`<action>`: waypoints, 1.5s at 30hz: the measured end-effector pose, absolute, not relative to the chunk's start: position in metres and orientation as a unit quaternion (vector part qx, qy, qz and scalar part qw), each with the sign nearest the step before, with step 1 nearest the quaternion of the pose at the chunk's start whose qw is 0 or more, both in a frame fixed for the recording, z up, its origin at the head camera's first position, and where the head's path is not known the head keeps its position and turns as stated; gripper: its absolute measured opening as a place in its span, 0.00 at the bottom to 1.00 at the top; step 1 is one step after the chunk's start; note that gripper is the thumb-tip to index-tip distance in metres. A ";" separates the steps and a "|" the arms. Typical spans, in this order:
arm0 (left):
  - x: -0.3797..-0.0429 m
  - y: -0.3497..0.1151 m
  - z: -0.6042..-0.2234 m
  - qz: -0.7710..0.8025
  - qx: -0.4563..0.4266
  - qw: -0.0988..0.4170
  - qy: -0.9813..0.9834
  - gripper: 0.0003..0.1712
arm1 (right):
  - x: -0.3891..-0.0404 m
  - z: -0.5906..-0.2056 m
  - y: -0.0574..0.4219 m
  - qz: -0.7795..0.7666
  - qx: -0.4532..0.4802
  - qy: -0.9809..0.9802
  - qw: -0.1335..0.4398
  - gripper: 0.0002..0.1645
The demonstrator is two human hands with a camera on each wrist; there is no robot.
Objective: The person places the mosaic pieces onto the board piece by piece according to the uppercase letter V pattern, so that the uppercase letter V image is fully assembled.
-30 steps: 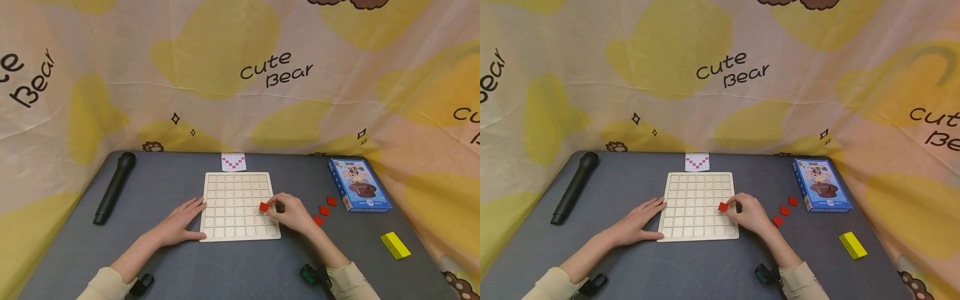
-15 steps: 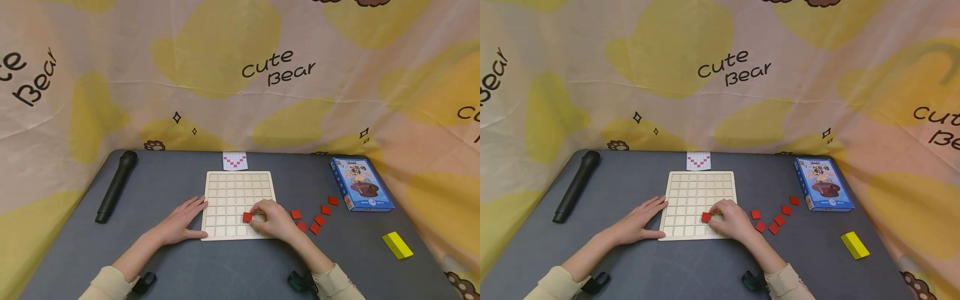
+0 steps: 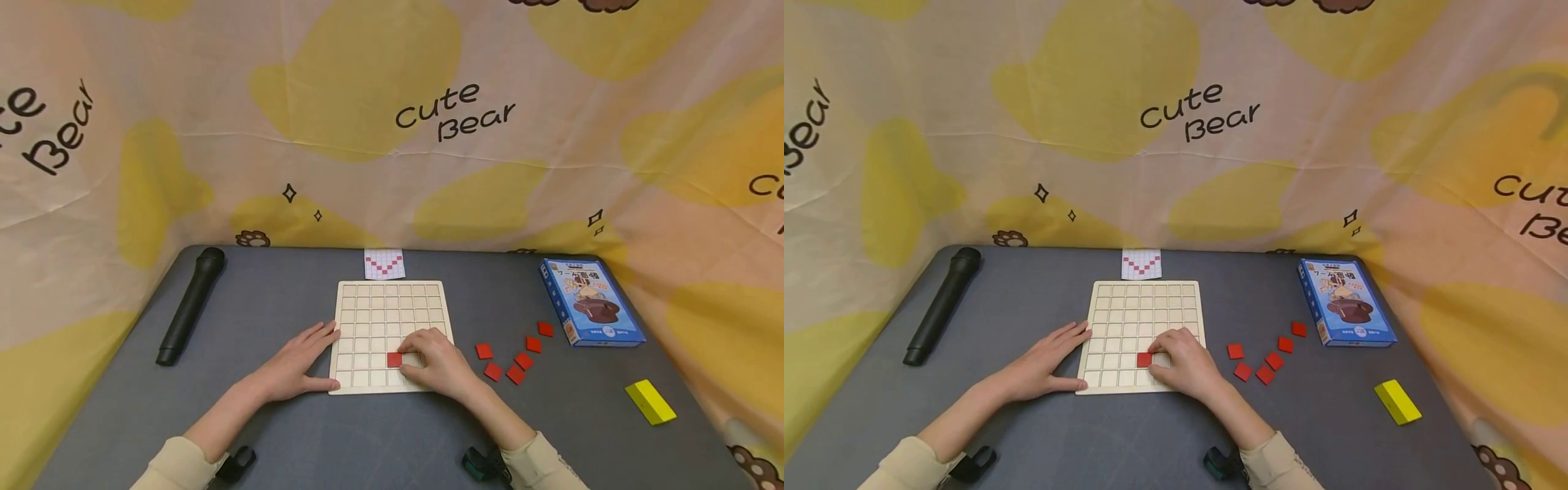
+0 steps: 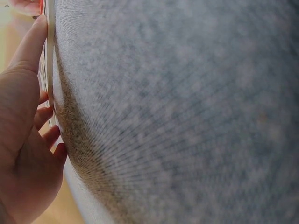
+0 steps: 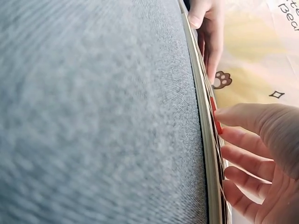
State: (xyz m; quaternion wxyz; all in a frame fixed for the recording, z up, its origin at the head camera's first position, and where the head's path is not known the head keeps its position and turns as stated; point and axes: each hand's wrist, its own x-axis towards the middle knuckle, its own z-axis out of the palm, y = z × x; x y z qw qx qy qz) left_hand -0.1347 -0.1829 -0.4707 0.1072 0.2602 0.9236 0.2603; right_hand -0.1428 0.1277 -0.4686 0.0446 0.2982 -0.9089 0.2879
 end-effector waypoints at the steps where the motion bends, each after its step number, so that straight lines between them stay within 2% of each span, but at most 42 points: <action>1: -0.135 -0.183 -0.471 0.260 0.259 0.108 0.924 0.54 | -0.142 -0.469 0.128 0.291 0.300 -0.907 0.045 0.10; 12: -0.135 -0.182 -0.469 0.251 0.267 0.102 0.925 0.54 | -0.141 -0.472 0.145 0.350 0.315 -0.880 0.064 0.12; 24: -0.138 -0.182 -0.468 0.238 0.270 0.091 0.929 0.50 | -0.146 -0.465 0.213 0.312 0.211 -0.923 0.080 0.12; 30: -0.137 -0.183 -0.469 0.239 0.271 0.089 0.928 0.50 | -0.146 -0.463 0.243 0.284 0.190 -0.936 0.089 0.12; 45: -0.136 -0.183 -0.472 0.239 0.271 0.086 0.929 0.50 | -0.144 -0.467 0.266 0.274 0.192 -0.941 0.050 0.14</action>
